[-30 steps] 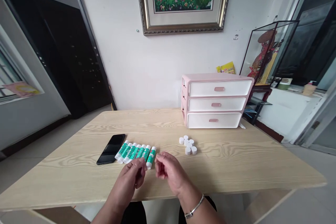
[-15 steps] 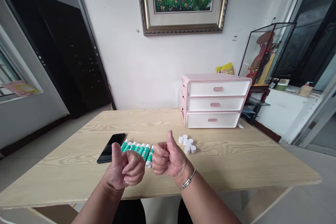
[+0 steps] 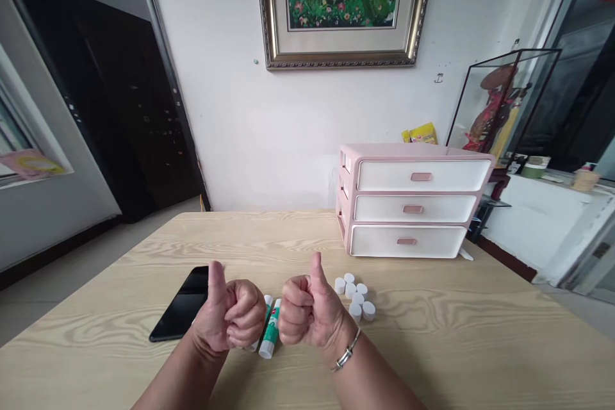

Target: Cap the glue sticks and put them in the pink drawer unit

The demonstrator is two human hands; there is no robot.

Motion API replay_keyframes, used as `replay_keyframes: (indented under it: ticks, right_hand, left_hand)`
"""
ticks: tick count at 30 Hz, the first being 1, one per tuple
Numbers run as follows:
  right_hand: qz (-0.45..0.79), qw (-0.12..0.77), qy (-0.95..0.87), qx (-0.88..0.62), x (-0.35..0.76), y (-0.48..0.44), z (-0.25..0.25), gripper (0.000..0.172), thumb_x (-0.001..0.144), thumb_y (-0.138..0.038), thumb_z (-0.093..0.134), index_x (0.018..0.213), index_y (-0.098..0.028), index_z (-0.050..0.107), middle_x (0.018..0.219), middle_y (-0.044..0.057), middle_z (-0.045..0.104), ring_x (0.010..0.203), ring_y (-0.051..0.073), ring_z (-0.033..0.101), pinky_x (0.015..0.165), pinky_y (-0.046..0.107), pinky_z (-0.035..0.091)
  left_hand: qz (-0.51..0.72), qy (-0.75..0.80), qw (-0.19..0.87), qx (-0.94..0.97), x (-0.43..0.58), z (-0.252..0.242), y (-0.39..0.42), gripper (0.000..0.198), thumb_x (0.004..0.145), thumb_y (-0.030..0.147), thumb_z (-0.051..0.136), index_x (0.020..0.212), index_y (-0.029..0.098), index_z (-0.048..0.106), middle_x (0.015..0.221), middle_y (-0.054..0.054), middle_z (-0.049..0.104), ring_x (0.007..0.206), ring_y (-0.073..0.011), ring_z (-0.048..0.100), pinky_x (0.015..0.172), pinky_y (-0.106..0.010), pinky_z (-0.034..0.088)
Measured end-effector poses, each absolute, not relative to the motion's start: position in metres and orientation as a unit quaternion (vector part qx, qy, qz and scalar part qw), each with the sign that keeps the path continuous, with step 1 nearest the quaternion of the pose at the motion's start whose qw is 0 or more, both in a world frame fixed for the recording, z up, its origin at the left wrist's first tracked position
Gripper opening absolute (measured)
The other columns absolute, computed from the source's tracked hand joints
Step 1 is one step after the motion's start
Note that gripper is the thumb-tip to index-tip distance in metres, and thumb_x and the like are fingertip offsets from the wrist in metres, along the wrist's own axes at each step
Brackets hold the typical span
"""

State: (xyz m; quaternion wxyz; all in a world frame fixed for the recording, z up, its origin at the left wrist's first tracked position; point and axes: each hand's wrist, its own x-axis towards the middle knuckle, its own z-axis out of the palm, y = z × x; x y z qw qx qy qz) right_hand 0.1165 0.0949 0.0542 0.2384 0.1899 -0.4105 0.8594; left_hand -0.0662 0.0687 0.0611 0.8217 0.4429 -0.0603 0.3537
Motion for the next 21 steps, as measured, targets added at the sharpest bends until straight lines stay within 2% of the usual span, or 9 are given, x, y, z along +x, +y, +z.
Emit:
replay_keyframes:
  ticks: [8,17,21]
  right_hand:
    - [0.854,0.269,-0.405,0.186,0.115,0.089,0.049,0.074,0.09,-0.087,0.013,0.059,-0.022,0.031,0.048,-0.009,0.023,0.042,0.007,0.018,0.044,0.022,0.019]
    - [0.856,0.237,-0.408,0.214,0.114,0.089,0.045,0.073,0.084,-0.091,0.016,0.061,-0.023,0.028,0.051,-0.009,0.024,0.043,0.006,0.017,0.043,0.022,0.017]
    - [0.861,0.2,-0.398,0.244,0.114,0.085,0.042,0.072,0.082,-0.093,0.018,0.062,-0.024,0.027,0.051,-0.01,0.024,0.043,0.006,0.017,0.042,0.021,0.017]
  left_hand:
    - [0.351,-0.043,0.813,0.463,-0.063,0.052,0.063,0.079,0.081,0.091,0.033,0.048,0.019,0.028,0.045,0.008,0.028,0.034,-0.0003,0.02,0.032,-0.012,0.019]
    - [0.358,-0.069,0.821,0.44,-0.066,0.05,0.06,0.08,0.072,0.096,0.04,0.05,0.021,0.026,0.048,0.008,0.027,0.038,-0.0013,0.017,0.033,-0.014,0.014]
    - [0.313,-0.1,0.846,0.42,-0.065,0.046,0.06,0.082,0.066,0.102,0.026,0.049,0.022,0.026,0.048,0.008,0.025,0.037,-0.0024,0.014,0.032,-0.016,0.011]
